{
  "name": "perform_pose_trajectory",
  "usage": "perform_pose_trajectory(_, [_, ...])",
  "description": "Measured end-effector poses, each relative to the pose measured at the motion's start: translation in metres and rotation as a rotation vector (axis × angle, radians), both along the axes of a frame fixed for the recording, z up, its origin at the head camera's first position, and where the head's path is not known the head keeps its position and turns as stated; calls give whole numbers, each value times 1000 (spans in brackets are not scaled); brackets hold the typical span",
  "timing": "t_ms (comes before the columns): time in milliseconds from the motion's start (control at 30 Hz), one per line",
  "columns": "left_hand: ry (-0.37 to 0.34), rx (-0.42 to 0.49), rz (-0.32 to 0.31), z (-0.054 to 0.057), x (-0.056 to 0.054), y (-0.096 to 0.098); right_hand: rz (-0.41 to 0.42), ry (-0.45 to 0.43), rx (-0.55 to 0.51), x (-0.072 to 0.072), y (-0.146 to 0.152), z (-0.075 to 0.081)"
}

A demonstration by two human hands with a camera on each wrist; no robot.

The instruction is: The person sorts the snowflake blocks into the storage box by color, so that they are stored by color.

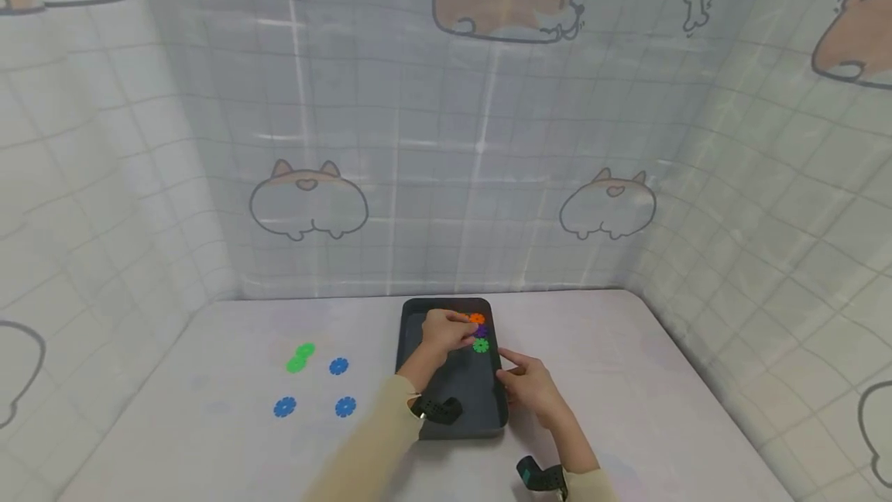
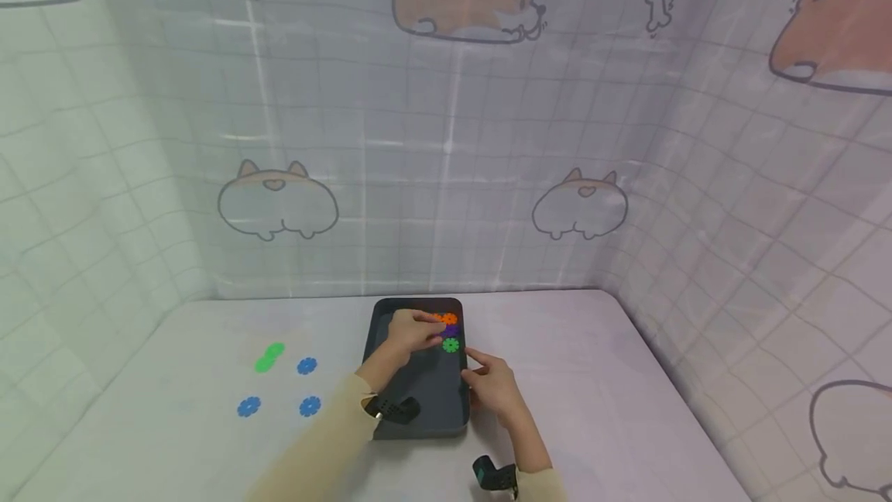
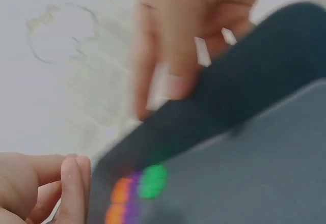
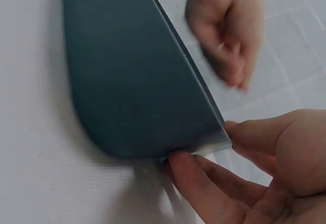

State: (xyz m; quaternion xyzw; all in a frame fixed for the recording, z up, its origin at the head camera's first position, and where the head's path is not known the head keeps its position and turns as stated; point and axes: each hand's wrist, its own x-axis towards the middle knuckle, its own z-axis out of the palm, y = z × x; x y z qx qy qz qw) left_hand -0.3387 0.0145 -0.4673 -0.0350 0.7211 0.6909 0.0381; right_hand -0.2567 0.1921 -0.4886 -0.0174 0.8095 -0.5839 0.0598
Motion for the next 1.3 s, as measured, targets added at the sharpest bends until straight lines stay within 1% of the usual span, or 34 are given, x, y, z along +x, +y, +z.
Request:
perform_pose_trajectory(67, [22, -24, -66, 14, 1, -13, 2, -4, 3, -1, 0, 0])
perform_pose_trajectory(133, [43, -61, -121, 25, 1, -29, 2, -6, 5, -1, 0, 0])
perform_pose_trajectory(233, [92, -132, -169, 36, -2, -55, -3, -14, 8, -2, 0, 0])
perform_pose_trajectory(300, [112, -167, -175, 43, -4, -73, -2, -11, 10, -2, -2, 1])
perform_pose_trajectory(400, [126, -205, -186, 48, -10, -102, -8, -12, 12, -6, -3, 1])
perform_pose_trajectory(500, [123, -244, -184, 48, -14, -131, -9, -5, 13, -9, -3, 1])
perform_pose_trajectory(600, [156, -328, -173, 43, -13, -159, -11, -6, 14, -11, -1, 1])
perform_pose_trajectory(700, [201, -428, -140, 33, -9, -186, -2, -3, 20, -12, 0, 1])
perform_pose_trajectory(867, [288, -665, -78, 15, 2, -225, 4, -8, 31, -15, 1, -1])
perform_pose_trajectory(967, [321, -789, -47, 5, 6, -245, 4, -10, 29, -16, 1, -1])
perform_pose_trajectory(1033, [320, -843, -27, 0, 8, -257, 6, -9, 27, -16, 1, -1])
perform_pose_trajectory(1100, [298, -872, -17, -5, 11, -266, 7, -10, 29, -17, 2, -1])
perform_pose_trajectory(1200, [251, -881, -6, -13, 16, -278, 3, -11, 36, -17, 2, -1])
perform_pose_trajectory(1300, [207, -870, 4, -20, 19, -289, -3, -16, 32, -17, 1, -2])
